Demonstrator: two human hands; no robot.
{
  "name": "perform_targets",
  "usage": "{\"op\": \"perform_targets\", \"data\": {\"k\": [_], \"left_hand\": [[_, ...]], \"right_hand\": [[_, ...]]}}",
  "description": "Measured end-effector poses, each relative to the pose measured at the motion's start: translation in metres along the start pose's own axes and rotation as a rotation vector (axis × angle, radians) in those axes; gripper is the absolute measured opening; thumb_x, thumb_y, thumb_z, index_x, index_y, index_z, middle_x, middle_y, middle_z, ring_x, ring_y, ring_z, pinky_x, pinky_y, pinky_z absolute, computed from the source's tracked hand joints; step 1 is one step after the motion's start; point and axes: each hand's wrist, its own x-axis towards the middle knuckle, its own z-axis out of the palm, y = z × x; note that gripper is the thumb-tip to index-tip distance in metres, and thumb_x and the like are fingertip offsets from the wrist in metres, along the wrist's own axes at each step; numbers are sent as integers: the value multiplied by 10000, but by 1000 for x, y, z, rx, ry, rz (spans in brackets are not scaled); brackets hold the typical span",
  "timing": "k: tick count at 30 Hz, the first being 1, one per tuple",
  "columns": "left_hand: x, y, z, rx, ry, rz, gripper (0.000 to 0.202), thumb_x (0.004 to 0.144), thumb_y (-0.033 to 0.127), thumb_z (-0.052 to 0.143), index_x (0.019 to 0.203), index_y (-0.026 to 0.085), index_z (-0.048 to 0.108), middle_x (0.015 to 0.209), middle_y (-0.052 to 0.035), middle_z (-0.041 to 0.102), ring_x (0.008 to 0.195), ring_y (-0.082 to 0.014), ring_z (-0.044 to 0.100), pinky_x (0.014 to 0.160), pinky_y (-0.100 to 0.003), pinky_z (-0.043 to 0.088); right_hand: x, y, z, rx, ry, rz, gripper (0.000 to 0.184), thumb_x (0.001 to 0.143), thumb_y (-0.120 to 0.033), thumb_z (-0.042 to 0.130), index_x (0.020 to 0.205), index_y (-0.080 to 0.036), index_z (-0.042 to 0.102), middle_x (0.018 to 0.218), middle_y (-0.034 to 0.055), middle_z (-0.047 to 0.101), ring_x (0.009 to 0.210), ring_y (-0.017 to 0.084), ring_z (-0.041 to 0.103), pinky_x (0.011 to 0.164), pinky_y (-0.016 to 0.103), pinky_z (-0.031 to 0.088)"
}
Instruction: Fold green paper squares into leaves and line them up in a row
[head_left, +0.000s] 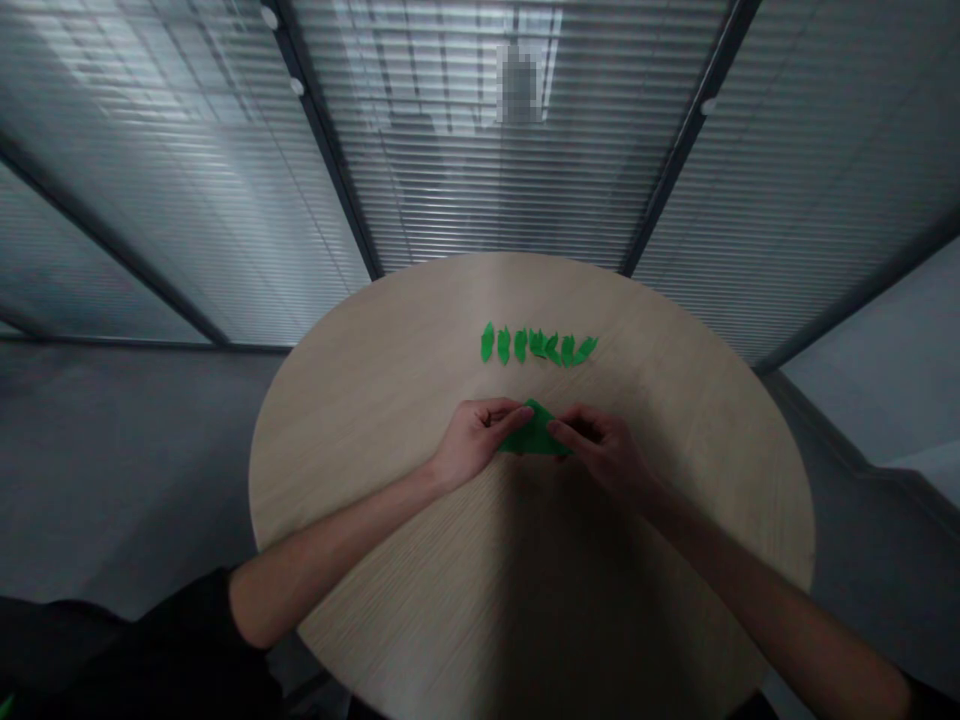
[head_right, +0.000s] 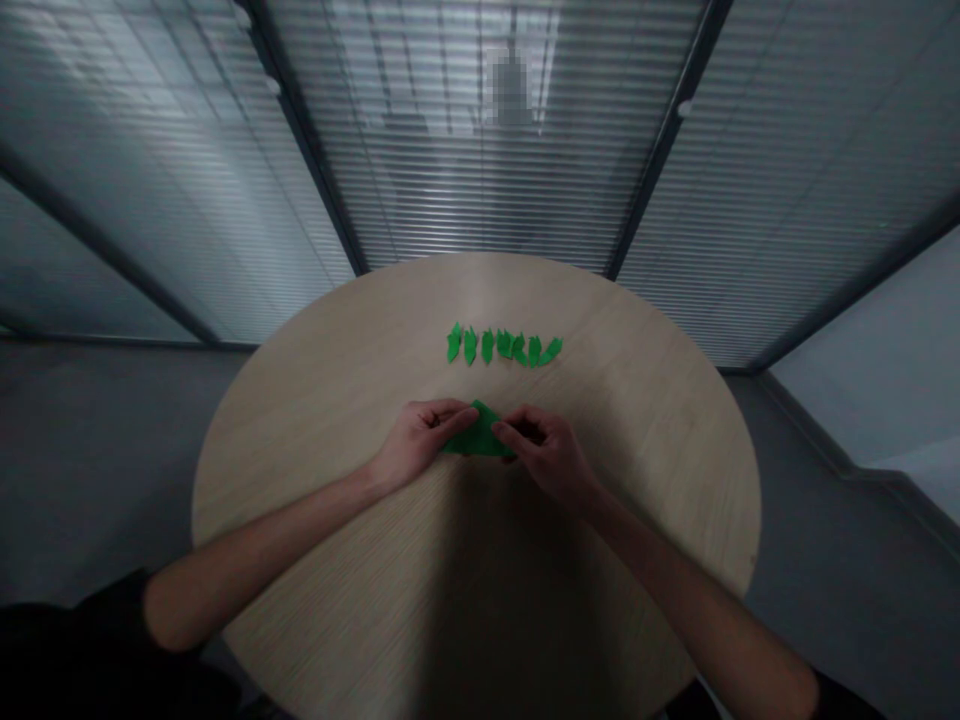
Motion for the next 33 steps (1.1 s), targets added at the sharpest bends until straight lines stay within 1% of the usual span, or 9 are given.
{"op": "perform_targets", "data": {"k": [5,9,12,17,21,29,33], "left_hand": [[-1,0,0,-3,0,5,392,855,498,761,899,111,803,732,-45,710,630,-132,602,586,-241,438],[-1,1,1,-17,12,2,380,839,492,782,881,115,803,709,-38,707,604,-122,589,559,-229,415],[-1,1,1,-39,20,-3,384,823,498,800,866,117,800,719,-46,720,605,-127,601,558,-232,424],[1,2,-1,-98,57,-28,418,789,529,836,865,120,810,731,-51,746,605,-126,623,577,-234,471],[2,2,-2,-149,75,-33,442,782,552,843,885,123,809,720,-44,750,581,-123,626,577,-238,501],[2,3,-1,-172,82,-22,427,790,535,836,863,118,784,682,-37,725,570,-126,627,557,-237,498],[1,5,0,-162,99,-4,412,796,529,830,861,125,782,683,-33,722,573,-127,622,557,-241,497]], "right_hand": [[0,0,0,1,-1,-2,398,831,-586,780,797,-195,715,684,12,690,609,152,660,580,266,516],[0,-2,1,-7,0,6,423,814,-614,783,789,-199,708,687,14,687,605,159,666,581,276,528],[-1,-4,2,-6,-1,3,429,812,-626,774,794,-203,705,701,16,688,616,166,670,594,289,547],[-2,-6,2,-9,-23,2,382,833,-575,769,842,-197,717,685,14,689,610,157,658,595,280,524],[-3,-6,1,-9,-23,-3,369,838,-554,768,803,-194,698,651,8,674,591,145,627,586,272,491],[-2,-7,0,-20,-24,29,373,824,-555,780,774,-199,680,647,10,677,594,153,634,600,287,508],[-1,-5,1,-1,0,52,388,801,-569,796,749,-206,667,626,5,670,571,151,627,581,289,502]]}}
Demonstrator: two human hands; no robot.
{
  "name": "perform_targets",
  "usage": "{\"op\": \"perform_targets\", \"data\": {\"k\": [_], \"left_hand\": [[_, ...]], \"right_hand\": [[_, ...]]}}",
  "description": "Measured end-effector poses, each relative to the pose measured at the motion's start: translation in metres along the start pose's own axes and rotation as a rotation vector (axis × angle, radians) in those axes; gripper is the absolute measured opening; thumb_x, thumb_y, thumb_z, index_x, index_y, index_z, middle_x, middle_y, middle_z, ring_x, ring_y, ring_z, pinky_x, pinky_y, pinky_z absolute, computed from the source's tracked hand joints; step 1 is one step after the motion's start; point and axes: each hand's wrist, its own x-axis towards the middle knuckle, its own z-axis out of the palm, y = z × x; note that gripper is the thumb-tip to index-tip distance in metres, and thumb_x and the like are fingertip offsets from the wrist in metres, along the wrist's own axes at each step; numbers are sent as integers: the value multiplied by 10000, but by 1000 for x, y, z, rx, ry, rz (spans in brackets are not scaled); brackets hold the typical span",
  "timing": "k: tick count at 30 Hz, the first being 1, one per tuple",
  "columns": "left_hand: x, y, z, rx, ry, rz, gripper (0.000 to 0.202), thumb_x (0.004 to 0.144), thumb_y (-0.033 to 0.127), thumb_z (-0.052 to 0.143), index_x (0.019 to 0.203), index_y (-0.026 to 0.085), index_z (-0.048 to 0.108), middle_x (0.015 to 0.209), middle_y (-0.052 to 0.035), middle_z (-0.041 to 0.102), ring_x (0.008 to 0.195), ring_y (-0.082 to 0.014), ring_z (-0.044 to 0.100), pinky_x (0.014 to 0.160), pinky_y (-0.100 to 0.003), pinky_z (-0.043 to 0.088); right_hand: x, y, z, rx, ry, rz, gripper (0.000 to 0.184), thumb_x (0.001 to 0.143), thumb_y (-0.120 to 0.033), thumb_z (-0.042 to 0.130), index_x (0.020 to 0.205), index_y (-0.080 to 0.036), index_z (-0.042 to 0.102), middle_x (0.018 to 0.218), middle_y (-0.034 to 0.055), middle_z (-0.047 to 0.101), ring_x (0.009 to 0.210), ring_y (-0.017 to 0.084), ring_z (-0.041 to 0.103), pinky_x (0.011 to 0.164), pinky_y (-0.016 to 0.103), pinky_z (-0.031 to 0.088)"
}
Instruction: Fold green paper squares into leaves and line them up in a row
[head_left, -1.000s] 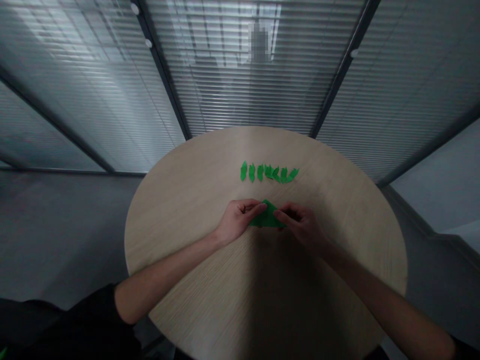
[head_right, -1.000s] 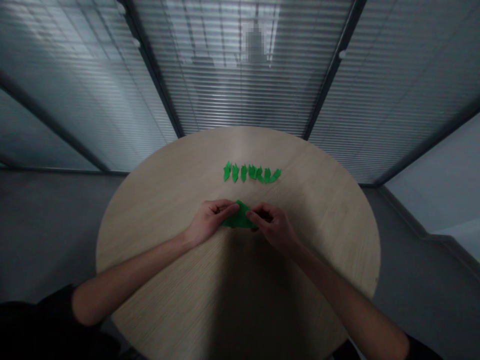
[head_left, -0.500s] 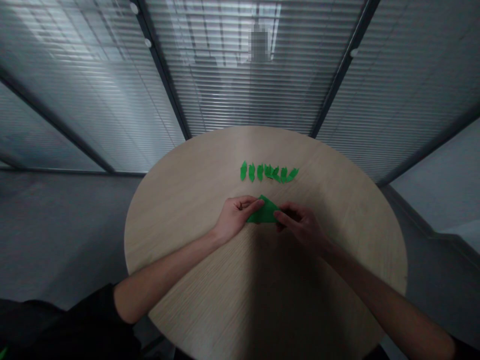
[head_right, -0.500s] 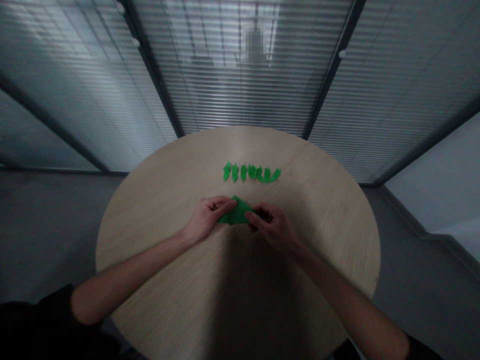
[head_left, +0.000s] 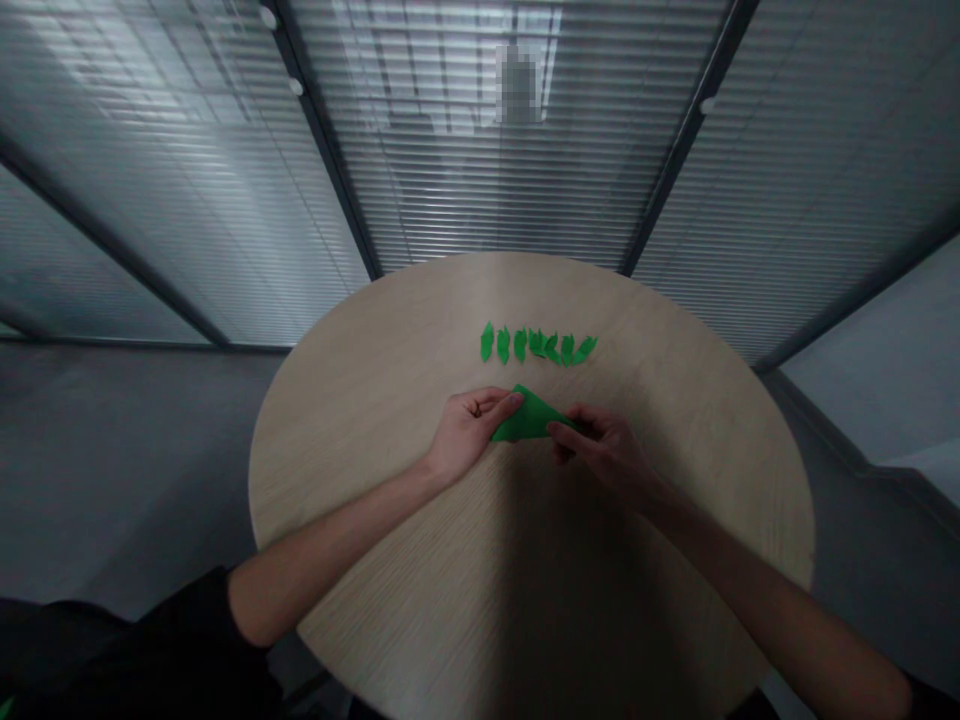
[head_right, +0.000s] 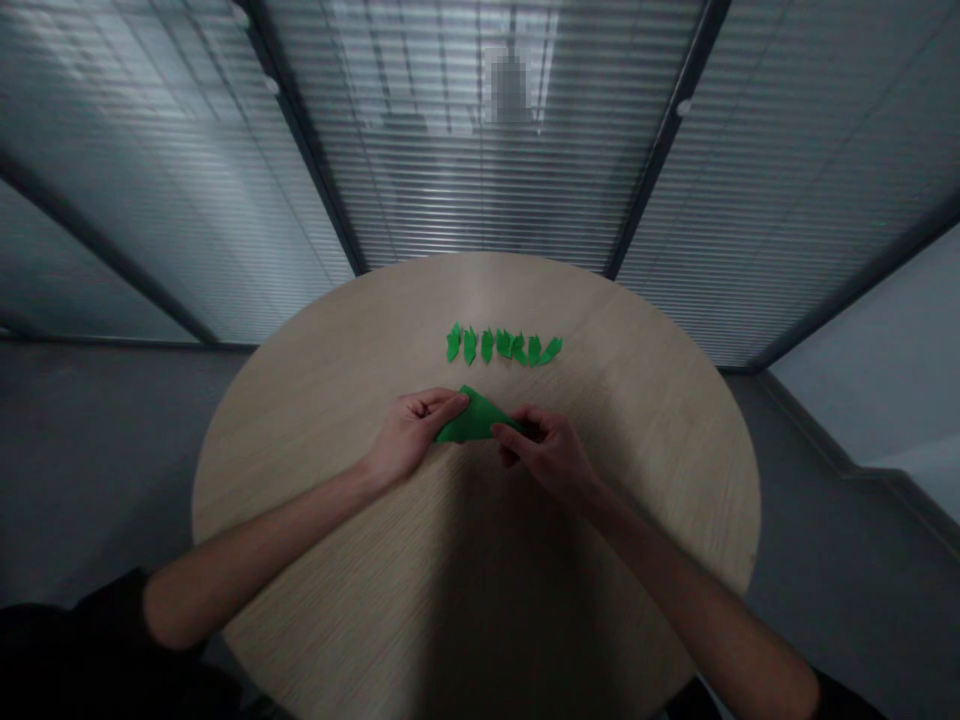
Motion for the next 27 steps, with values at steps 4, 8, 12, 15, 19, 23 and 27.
{"op": "perform_targets", "data": {"k": [4,8,12,15,19,23,27], "left_hand": [[0,0,0,25,17,12,395,811,523,816,854,133,772,690,-38,727,590,-140,636,558,-249,496],[0,-2,-1,35,39,33,400,791,528,833,830,137,763,733,-46,750,629,-143,652,576,-243,497],[0,-2,0,3,35,22,416,773,541,846,835,136,770,725,-37,746,613,-129,634,576,-237,495],[0,0,1,-26,32,13,425,761,548,857,822,136,772,704,-27,735,595,-118,622,570,-228,493],[0,1,1,-25,32,3,438,764,562,850,828,134,782,702,-32,734,586,-127,626,573,-241,508],[0,1,0,13,39,8,438,780,565,831,849,135,795,688,-39,732,590,-144,640,573,-254,517],[1,-1,-1,23,45,22,443,785,571,827,864,135,804,712,-46,747,589,-142,641,574,-255,519]], "right_hand": [[1,1,0,25,7,32,404,775,-581,812,734,-210,657,617,1,665,554,149,620,571,294,511],[1,0,-1,51,7,51,394,773,-565,822,753,-207,661,644,4,677,582,154,641,604,304,541],[2,0,-1,73,14,55,393,753,-559,839,736,-208,664,641,5,683,586,152,647,605,297,538],[2,1,-1,92,27,59,400,739,-571,848,730,-206,685,629,6,688,569,149,640,595,296,534],[2,-1,-2,104,15,78,420,739,-592,849,730,-201,697,653,18,706,583,157,658,618,311,560],[1,-3,-2,88,7,69,428,756,-601,834,715,-199,690,655,23,710,589,159,667,626,312,568],[0,-4,-2,88,5,52,406,772,-585,828,737,-200,702,661,22,711,592,158,670,624,307,563]]}}
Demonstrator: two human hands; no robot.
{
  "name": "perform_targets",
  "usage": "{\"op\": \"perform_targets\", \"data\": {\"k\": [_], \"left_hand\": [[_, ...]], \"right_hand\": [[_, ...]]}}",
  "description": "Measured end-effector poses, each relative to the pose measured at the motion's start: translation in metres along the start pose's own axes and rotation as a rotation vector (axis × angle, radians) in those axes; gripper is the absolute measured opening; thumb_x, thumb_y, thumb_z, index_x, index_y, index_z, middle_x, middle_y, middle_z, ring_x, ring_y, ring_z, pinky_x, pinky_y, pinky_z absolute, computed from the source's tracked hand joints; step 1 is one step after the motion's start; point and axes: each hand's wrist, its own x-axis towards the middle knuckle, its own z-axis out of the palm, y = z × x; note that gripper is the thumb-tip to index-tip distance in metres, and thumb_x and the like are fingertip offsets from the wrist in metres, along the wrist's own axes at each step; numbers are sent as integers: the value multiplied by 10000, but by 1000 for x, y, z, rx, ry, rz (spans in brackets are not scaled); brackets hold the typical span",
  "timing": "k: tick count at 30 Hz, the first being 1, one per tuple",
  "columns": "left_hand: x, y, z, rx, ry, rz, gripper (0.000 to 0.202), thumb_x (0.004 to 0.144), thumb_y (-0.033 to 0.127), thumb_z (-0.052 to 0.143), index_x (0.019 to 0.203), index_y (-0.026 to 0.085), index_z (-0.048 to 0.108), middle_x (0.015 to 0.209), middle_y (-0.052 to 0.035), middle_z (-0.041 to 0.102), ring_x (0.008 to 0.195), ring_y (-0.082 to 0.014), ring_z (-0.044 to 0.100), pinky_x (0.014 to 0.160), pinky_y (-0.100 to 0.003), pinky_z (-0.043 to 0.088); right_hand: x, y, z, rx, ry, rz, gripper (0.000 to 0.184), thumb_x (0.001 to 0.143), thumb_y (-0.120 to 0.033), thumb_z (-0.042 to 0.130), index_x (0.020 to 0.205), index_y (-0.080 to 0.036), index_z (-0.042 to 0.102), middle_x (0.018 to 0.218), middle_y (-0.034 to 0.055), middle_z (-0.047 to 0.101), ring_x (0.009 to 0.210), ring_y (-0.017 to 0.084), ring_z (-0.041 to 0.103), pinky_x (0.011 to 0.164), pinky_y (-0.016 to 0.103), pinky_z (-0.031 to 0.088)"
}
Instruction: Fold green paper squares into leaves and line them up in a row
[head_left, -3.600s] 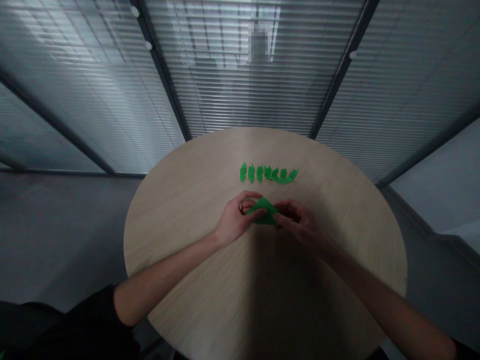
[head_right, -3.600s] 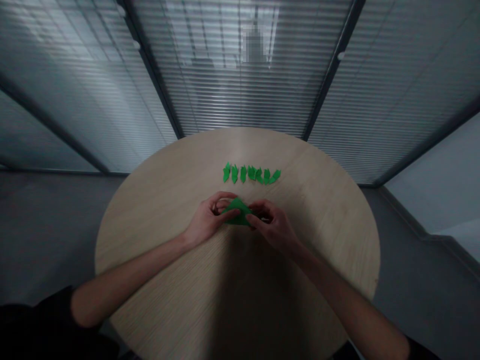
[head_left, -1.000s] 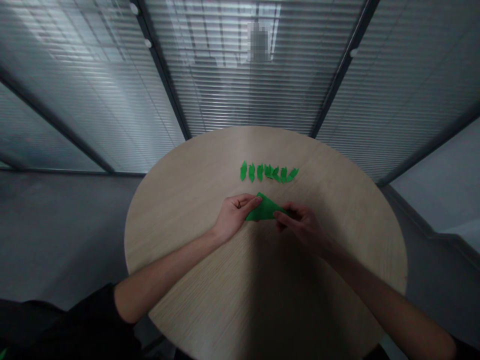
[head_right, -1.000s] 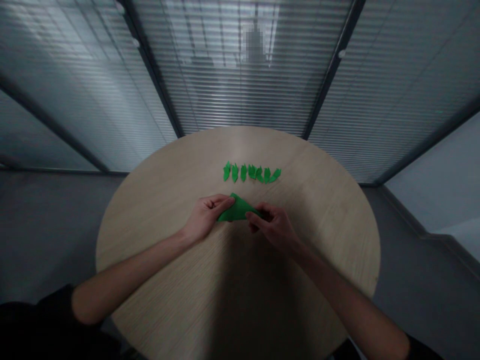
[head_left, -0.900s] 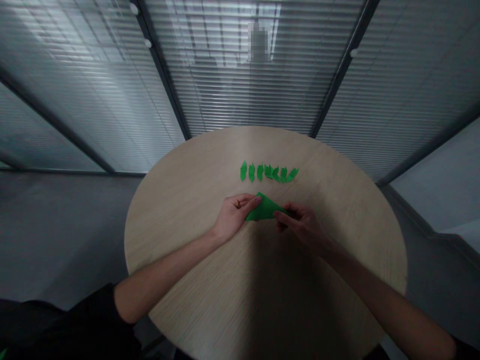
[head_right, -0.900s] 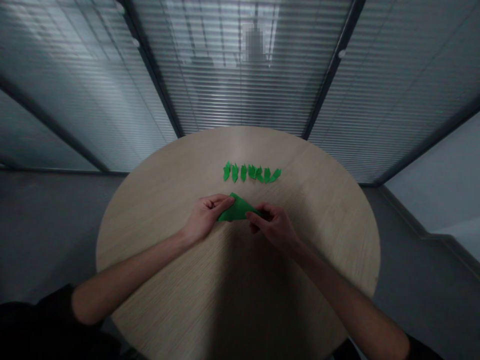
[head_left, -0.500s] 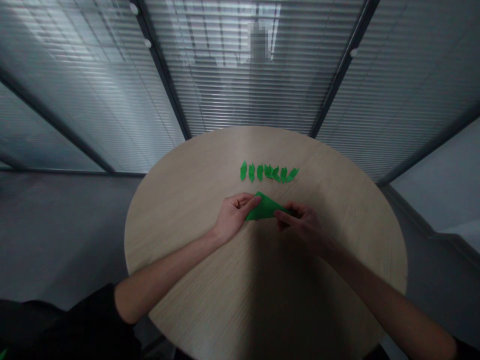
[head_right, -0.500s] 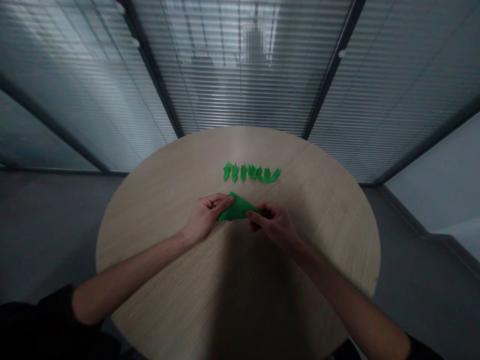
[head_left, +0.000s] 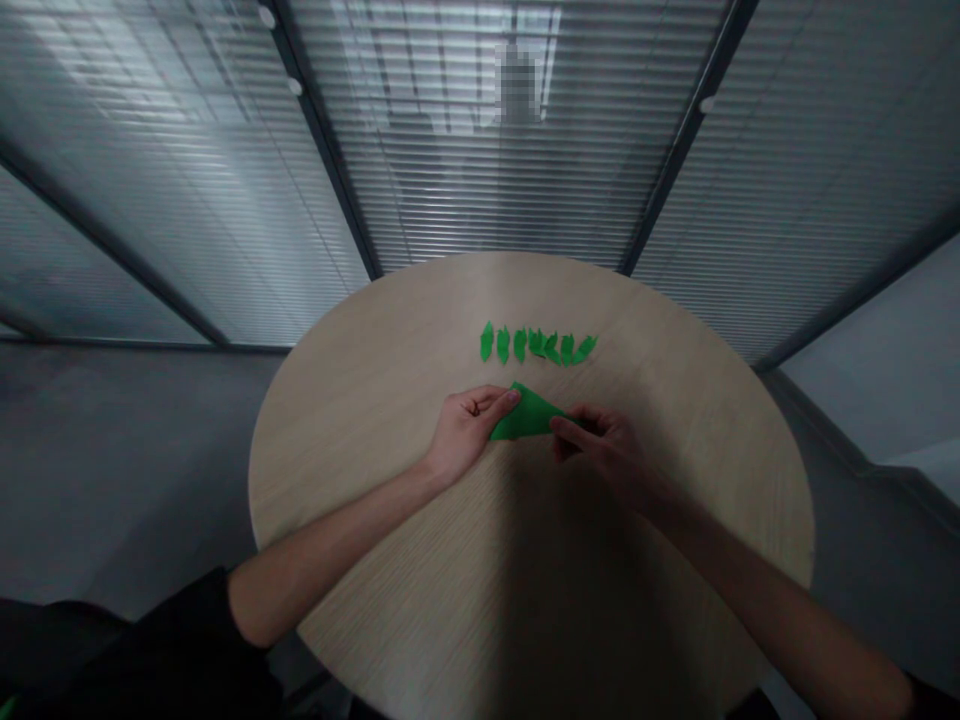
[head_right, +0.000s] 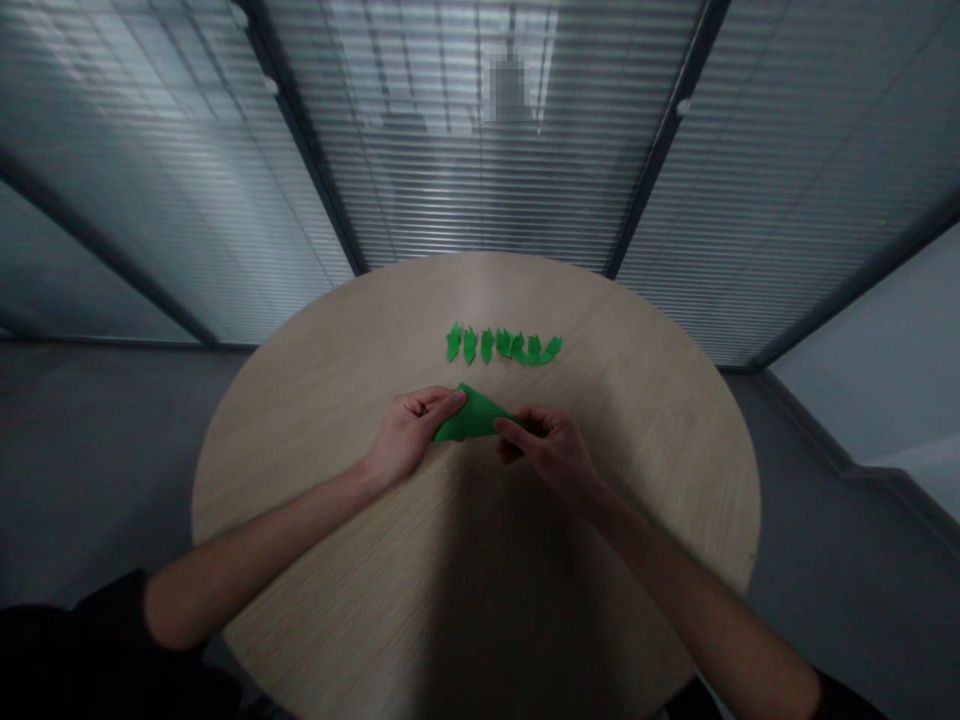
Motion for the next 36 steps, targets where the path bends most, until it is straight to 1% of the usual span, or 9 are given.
{"op": "perform_targets", "data": {"k": [6,12,15,20,24,27,30,36], "left_hand": [[0,1,0,35,-7,23,419,823,550,805,859,133,792,691,-42,734,592,-139,640,563,-243,507],[0,2,0,-5,-35,2,418,806,550,819,843,135,788,708,-47,745,583,-140,646,560,-246,524],[0,1,0,-8,-23,11,415,804,545,820,833,133,779,709,-45,741,584,-136,640,555,-240,515],[1,0,-1,-30,-9,26,406,794,535,833,827,134,781,703,-32,736,577,-123,629,549,-224,510],[2,0,-1,-49,-5,19,406,781,536,842,831,138,780,706,-30,739,571,-125,628,556,-233,525],[2,0,-1,-35,-5,25,405,787,533,837,849,136,785,736,-41,754,591,-131,639,568,-238,531],[2,0,-2,-39,-3,24,403,790,527,839,853,133,786,732,-39,754,593,-129,641,567,-233,526],[2,1,-2,-37,-15,32,393,799,518,834,839,131,781,719,-37,748,599,-127,644,564,-227,509]], "right_hand": [[0,-2,0,-5,6,1,419,762,-591,837,716,-200,693,647,18,708,586,154,667,618,302,559],[0,-1,0,7,22,0,430,748,-601,843,726,-199,693,643,12,704,582,150,665,613,296,554],[1,0,0,-3,12,3,433,749,-606,841,740,-196,704,649,18,708,585,155,669,612,299,560],[1,1,0,18,37,-1,426,745,-596,846,745,-191,712,657,22,713,593,157,671,609,294,565],[0,0,0,17,24,-2,402,773,-574,828,743,-193,705,661,23,711,594,159,668,615,306,570],[0,-1,0,38,26,8,408,765,-576,831,710,-194,698,649,19,704,575,148,657,606,297,562],[0,-1,0,49,30,8,418,764,-589,829,712,-194,704,643,17,702,566,144,656,598,291,555],[2,1,-1,36,-2,7,450,764,-624,823,733,-191,705,652,23,706,575,156,665,612,306,568]]}}
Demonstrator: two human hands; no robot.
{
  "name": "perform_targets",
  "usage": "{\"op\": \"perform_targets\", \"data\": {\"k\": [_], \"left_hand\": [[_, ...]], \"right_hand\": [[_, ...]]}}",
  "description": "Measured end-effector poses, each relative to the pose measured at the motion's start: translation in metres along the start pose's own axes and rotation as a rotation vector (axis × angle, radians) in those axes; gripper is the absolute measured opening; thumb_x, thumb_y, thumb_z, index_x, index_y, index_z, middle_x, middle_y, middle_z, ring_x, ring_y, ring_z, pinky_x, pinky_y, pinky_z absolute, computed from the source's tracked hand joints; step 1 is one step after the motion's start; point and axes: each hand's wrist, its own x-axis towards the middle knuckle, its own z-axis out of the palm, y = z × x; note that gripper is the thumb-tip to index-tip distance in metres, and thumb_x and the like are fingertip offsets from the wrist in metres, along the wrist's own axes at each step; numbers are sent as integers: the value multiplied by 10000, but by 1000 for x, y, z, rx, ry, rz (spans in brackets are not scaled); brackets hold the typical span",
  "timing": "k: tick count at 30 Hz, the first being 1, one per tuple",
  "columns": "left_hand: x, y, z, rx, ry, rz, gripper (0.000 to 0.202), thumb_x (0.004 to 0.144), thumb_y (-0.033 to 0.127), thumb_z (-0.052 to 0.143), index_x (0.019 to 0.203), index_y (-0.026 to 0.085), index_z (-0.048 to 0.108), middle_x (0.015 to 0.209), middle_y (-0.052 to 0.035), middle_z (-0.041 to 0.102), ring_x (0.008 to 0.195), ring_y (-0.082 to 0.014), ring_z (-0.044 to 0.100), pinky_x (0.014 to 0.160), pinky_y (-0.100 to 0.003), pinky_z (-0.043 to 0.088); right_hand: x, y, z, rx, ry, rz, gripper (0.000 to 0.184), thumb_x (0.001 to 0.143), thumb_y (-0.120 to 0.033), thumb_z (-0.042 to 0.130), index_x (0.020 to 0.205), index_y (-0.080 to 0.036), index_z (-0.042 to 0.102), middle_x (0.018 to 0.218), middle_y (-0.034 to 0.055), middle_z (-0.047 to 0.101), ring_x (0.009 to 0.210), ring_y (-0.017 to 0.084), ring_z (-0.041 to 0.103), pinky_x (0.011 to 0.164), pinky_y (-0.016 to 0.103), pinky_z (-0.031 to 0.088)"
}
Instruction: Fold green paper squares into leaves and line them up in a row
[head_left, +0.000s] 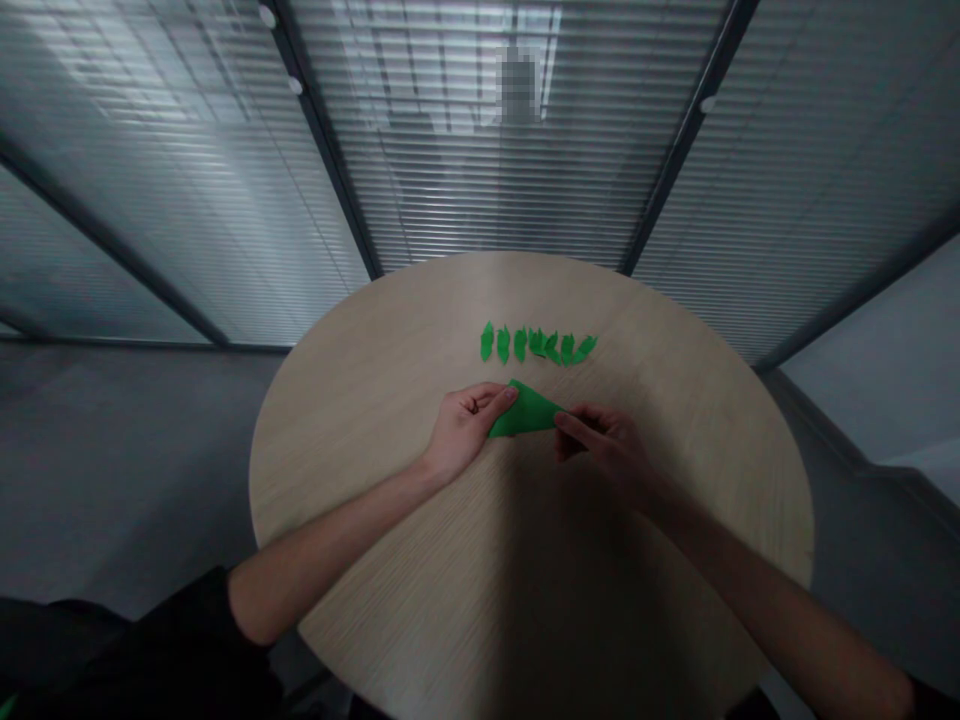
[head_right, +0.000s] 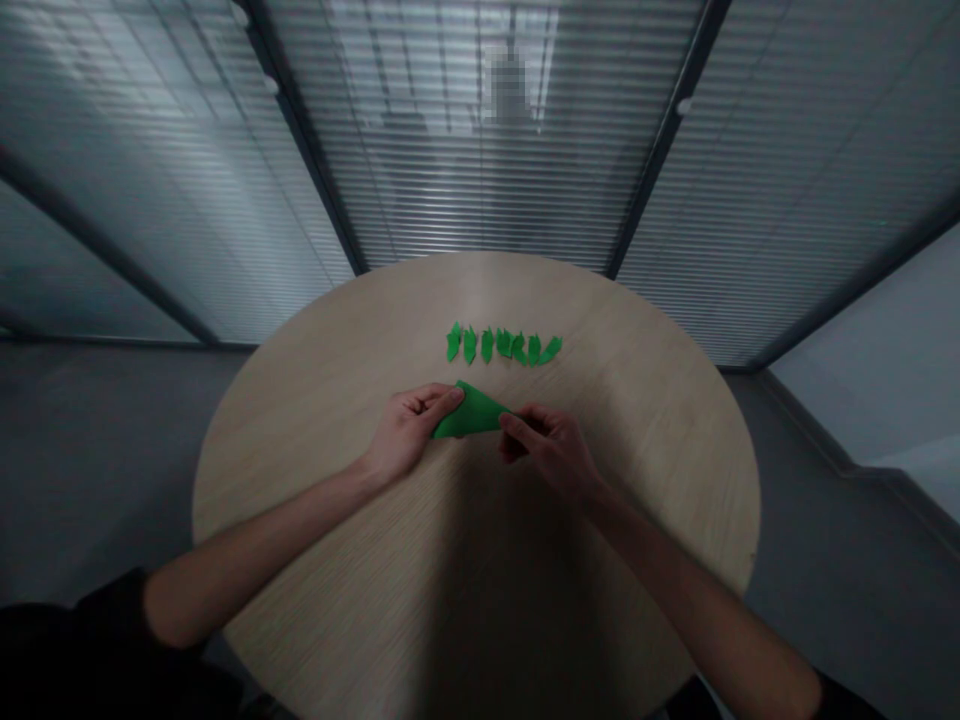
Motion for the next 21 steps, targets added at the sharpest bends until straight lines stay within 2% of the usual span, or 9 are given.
{"op": "perform_targets", "data": {"k": [6,21], "left_hand": [[0,0,0,15,4,5,378,811,508,824,844,133,788,703,-34,739,586,-127,636,555,-229,504],[1,0,1,-7,-4,-12,387,778,526,842,830,147,778,732,-38,749,598,-137,635,587,-251,522]], "right_hand": [[1,1,0,-13,0,-6,444,782,-620,807,739,-191,702,653,25,708,572,154,669,607,305,567],[-1,-2,3,38,54,-21,338,702,-497,882,724,-208,707,627,-4,700,574,140,656,614,288,562]]}}
